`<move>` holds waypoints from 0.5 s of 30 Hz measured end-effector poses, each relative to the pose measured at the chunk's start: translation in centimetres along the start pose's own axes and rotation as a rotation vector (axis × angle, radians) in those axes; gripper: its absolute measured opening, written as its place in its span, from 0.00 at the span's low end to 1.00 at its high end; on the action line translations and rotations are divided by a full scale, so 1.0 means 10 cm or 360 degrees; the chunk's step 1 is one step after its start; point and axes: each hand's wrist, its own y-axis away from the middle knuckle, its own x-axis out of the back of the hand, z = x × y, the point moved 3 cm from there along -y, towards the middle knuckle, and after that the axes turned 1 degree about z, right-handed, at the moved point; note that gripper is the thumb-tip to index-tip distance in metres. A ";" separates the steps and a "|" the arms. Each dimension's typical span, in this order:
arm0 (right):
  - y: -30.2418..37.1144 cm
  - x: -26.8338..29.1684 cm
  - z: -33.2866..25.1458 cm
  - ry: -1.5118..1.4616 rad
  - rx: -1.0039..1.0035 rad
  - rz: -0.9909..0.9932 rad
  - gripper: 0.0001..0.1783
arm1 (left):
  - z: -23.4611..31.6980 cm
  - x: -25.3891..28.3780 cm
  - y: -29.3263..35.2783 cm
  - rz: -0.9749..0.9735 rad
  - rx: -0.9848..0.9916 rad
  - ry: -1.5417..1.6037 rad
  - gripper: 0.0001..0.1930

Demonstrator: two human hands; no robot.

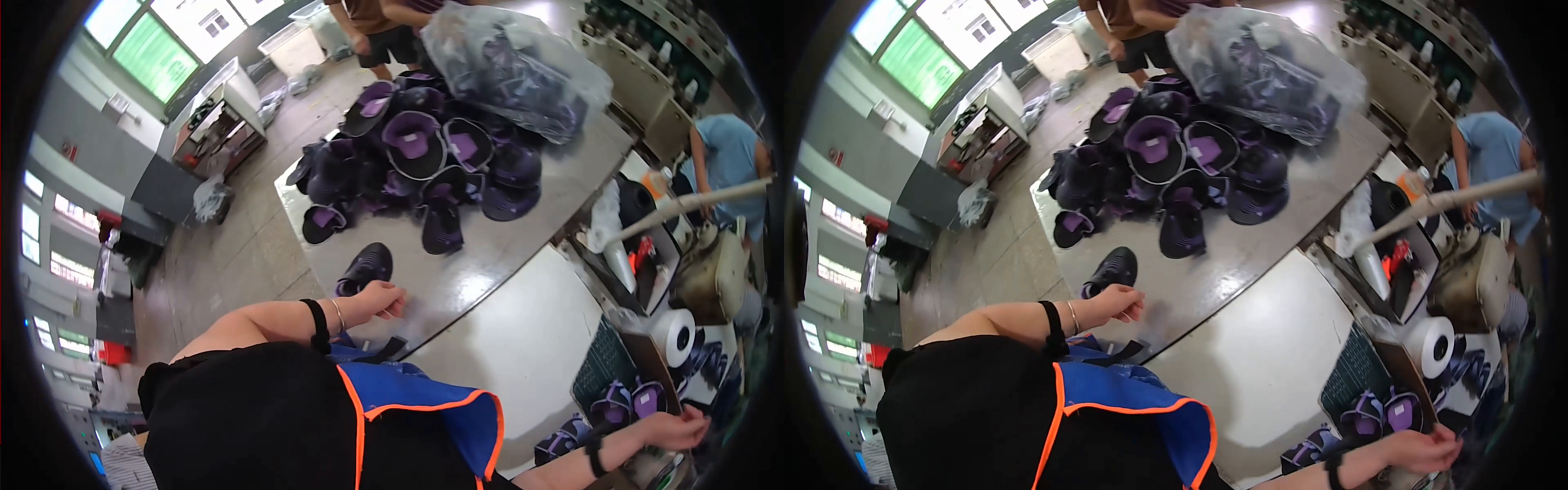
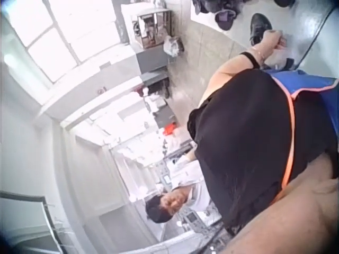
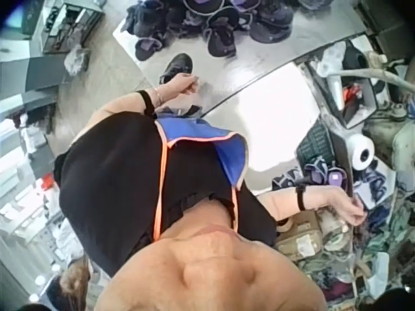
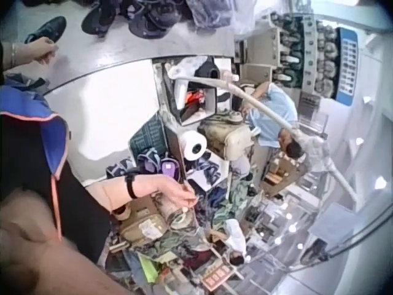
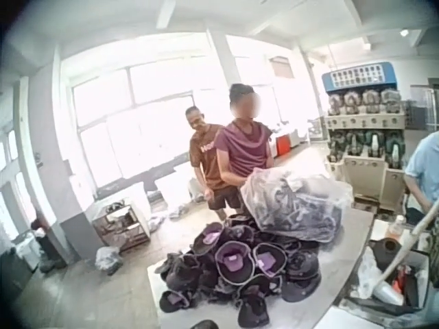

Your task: Load shoe uppers into a toe-lasting or molding machine, operate the machine, and move finished components to a collection table.

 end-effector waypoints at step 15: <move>3.59 -2.01 -2.49 -0.0535 -0.1273 -0.2019 0.35 | 1.40 3.93 -1.27 0.0982 -0.1144 -0.0732 0.58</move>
